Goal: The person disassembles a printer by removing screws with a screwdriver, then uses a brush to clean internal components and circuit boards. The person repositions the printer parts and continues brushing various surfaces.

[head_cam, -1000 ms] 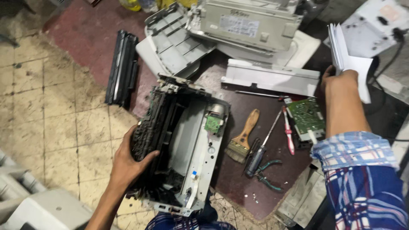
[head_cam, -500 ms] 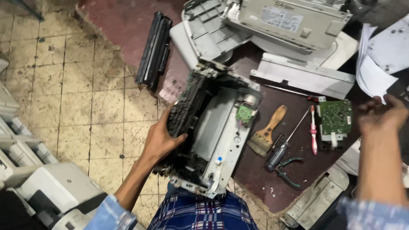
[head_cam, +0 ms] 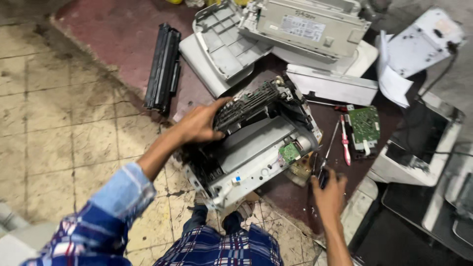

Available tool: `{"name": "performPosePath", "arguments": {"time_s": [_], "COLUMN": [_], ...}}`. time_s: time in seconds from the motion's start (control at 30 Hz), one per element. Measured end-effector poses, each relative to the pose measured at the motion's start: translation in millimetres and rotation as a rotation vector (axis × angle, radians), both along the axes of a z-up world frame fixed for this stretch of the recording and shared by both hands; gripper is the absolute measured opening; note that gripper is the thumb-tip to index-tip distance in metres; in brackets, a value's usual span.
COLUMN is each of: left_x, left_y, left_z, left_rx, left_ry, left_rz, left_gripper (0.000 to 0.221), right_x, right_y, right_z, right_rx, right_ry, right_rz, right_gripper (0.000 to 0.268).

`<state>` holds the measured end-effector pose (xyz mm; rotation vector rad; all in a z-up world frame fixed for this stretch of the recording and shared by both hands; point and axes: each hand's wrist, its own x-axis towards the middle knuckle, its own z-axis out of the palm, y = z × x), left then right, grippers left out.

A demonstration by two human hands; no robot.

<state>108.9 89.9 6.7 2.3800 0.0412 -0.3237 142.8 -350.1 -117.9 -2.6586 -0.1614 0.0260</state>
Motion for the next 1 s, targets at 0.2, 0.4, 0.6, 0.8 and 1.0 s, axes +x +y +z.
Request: {"name": "performPosePath", "arguments": {"time_s": [0.2, 0.4, 0.6, 0.8, 1.0], "left_x": [77, 135, 156, 131, 87], "left_y": [12, 8, 13, 3, 12], "left_z": [0, -3, -7, 16, 25], "left_rx": [-0.083, -0.134, -0.157, 0.196, 0.25], "left_ry": [0.131, 0.101, 0.026, -0.016, -0.284], "left_rz": [-0.189, -0.367, -0.471, -0.38, -0.191], "left_gripper": [0.11, 0.113, 0.115, 0.116, 0.123], "right_x": [-4, -21, -56, -56, -42], "right_y": [-6, 6, 66, 97, 81], "right_z": [-20, -5, 12, 21, -21], "right_rx": [-0.024, -0.213, -0.424, -0.392, -0.477], "right_ry": [0.064, -0.158, 0.269, 0.251, 0.335], "right_rz": [-0.085, -0.1, -0.136, -0.229, -0.292], "right_gripper": [0.064, 0.046, 0.075, 0.08, 0.09]}}
